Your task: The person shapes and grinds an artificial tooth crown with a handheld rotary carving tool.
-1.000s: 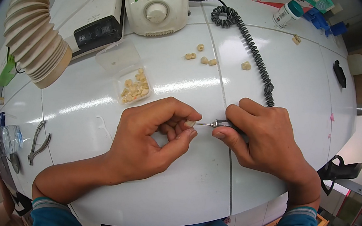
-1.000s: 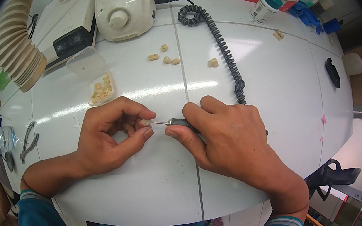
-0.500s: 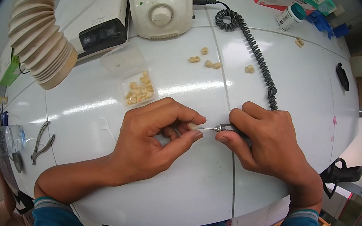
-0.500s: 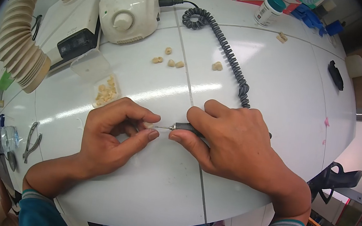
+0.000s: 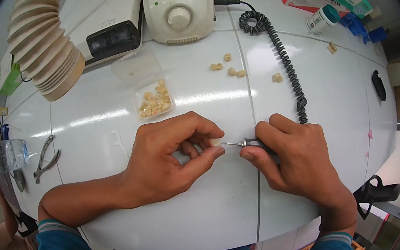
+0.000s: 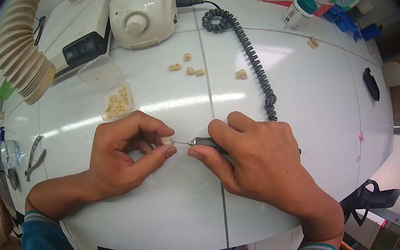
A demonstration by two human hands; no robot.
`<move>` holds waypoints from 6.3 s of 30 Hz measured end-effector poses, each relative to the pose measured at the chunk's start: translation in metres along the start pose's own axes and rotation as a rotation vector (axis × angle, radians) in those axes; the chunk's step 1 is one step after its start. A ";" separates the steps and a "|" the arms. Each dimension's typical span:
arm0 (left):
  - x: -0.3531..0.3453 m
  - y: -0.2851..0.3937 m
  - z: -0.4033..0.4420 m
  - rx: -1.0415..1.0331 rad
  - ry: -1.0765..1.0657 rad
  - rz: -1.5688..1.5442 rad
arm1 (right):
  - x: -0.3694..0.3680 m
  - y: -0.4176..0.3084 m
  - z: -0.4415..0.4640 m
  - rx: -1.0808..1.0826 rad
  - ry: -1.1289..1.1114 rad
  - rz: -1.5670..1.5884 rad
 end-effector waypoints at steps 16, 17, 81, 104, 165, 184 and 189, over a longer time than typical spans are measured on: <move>-0.002 0.001 0.000 -0.012 0.004 0.038 | -0.006 -0.005 0.000 0.032 0.022 -0.095; -0.002 0.001 0.000 -0.010 0.004 0.034 | -0.007 -0.005 0.000 0.036 0.025 -0.104; -0.004 0.004 0.000 -0.023 0.021 0.106 | -0.005 -0.003 -0.002 0.025 0.003 -0.114; -0.004 0.006 0.001 -0.029 0.021 0.129 | -0.005 -0.004 -0.002 0.025 0.000 -0.127; -0.002 0.004 0.000 -0.021 0.022 0.143 | -0.004 -0.002 -0.001 0.030 -0.033 -0.080; -0.002 0.005 -0.001 -0.053 0.025 0.174 | -0.002 -0.002 -0.001 0.026 -0.071 -0.087; -0.002 0.004 -0.001 -0.056 0.025 0.170 | -0.002 -0.002 -0.001 0.020 -0.065 -0.081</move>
Point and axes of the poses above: each hand's wrist, its own z-axis towards the middle knuckle, its own x-axis out of the back of the hand, y = z × x, the point moved 3 cm from there along z, towards the middle knuckle, and after that the axes turned 7 degrees about z, right-handed, at the moved point
